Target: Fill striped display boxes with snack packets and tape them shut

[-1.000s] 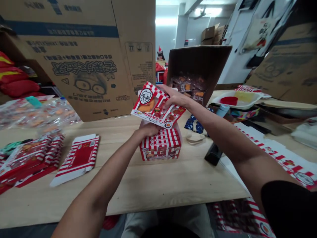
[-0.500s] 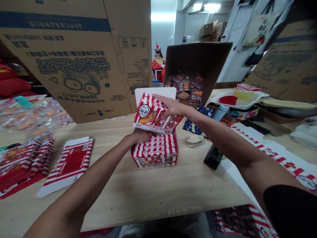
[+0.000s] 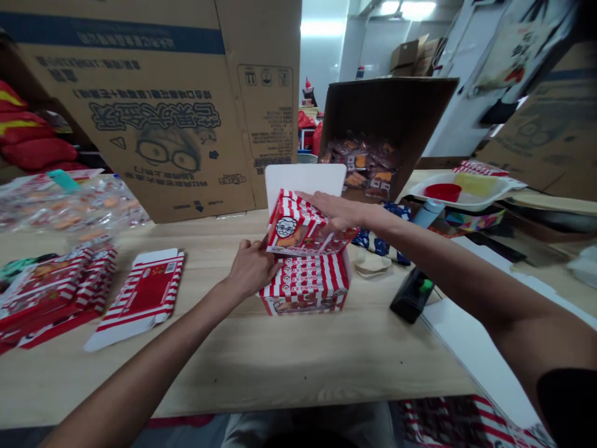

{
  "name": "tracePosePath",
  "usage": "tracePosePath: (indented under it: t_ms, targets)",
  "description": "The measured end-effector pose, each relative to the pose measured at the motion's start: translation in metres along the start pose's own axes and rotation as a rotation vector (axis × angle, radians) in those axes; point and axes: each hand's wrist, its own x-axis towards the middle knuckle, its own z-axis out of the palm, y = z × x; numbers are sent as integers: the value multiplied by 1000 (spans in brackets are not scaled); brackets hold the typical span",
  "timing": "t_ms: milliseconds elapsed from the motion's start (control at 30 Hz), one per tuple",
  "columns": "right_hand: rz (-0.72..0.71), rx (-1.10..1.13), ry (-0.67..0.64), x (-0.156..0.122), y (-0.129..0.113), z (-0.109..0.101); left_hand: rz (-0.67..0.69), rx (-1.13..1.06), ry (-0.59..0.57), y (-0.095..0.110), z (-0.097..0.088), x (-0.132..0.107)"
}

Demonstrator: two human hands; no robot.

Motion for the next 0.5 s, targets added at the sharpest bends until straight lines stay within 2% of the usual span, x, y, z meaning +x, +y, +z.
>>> tracePosePath:
  t_ms: [100,167,233,300,367,433,500]
  targets:
    - [38,5,-79,-9,-2,-2,-100,-122,160,-5,2,-9]
    - [34,22,-90,-12,-4,-3,-245,-347,271,-11,5,-10]
    - [18,42,-79,-12,-7,-3,-410,-635,307,-18,11,-5]
    - [12,59,-65,-12,-10,-3,-520,-878,259,-26,19,8]
    - [25,65,-58,-11,-14,-3,-565,-1022,186,-34,26,24]
    - [35,57,-60,-12,-18,-4,-557,-1104,144,-42,30,41]
    - [45,40,-70,-13,-22,-5,-487,-1202,86,-47,32,56]
